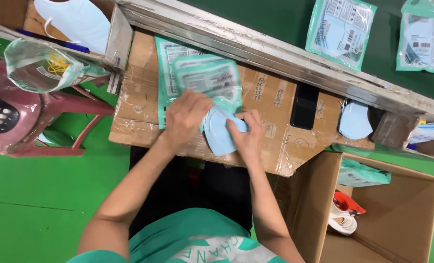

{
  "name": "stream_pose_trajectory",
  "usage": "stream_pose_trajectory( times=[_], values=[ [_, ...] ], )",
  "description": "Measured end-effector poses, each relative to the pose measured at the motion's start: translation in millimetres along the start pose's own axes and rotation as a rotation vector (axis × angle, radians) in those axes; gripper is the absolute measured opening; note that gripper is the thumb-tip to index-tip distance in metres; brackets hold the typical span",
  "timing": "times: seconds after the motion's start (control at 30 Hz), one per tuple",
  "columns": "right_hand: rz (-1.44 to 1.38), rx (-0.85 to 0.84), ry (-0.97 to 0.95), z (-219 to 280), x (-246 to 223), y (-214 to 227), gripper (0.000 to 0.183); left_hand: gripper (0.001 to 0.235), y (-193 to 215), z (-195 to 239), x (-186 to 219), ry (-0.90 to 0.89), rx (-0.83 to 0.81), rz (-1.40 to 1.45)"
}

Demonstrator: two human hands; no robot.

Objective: Packing face masks into plastic bags and placing them on a conveyor belt or in a box.

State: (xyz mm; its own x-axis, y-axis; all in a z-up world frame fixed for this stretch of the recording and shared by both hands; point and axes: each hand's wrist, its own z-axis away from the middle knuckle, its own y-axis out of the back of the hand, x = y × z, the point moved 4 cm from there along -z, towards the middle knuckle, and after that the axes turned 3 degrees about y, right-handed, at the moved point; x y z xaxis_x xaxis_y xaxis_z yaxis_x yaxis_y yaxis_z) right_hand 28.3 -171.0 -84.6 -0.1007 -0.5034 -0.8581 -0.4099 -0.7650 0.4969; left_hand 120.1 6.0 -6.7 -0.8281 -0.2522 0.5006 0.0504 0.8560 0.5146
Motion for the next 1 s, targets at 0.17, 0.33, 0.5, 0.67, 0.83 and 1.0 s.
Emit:
stream_pose_trajectory(
  times=[0.17,0.33,0.5,0.67,0.83,1.0],
  values=[
    [-0.053,0.315,0.101,6.3,-20.9,12.8,0.03,0.014,-13.5,11.0,29.1,-0.115,-0.093,0.049],
    [-0.449,0.35,-0.007,12.4,19.6,19.4,0.02,0.036,-10.4,30.2,23.3,0.227,0.162,0.257],
    [-0.514,0.24,-0.23,9.5,9.2,10.7,0.03,0.049,-66.4,86.9,-2.6,0.859,0.175,0.718],
    [-0.775,0.356,-0.163,17.0,19.7,1.1,0.04,0.035,-76.8,86.8,19.8,0.897,0.233,0.924],
    [-1.222,0.031,-0.559,52.1,13.3,-12.8,0.032,0.032,-73.2,89.9,2.4,0.992,0.215,0.902],
    [-1.217,0.021,-0.432,57.3,49.0,-20.3,0.026,0.035,-105.1,121.7,22.3,0.909,-0.003,0.937]
  ],
)
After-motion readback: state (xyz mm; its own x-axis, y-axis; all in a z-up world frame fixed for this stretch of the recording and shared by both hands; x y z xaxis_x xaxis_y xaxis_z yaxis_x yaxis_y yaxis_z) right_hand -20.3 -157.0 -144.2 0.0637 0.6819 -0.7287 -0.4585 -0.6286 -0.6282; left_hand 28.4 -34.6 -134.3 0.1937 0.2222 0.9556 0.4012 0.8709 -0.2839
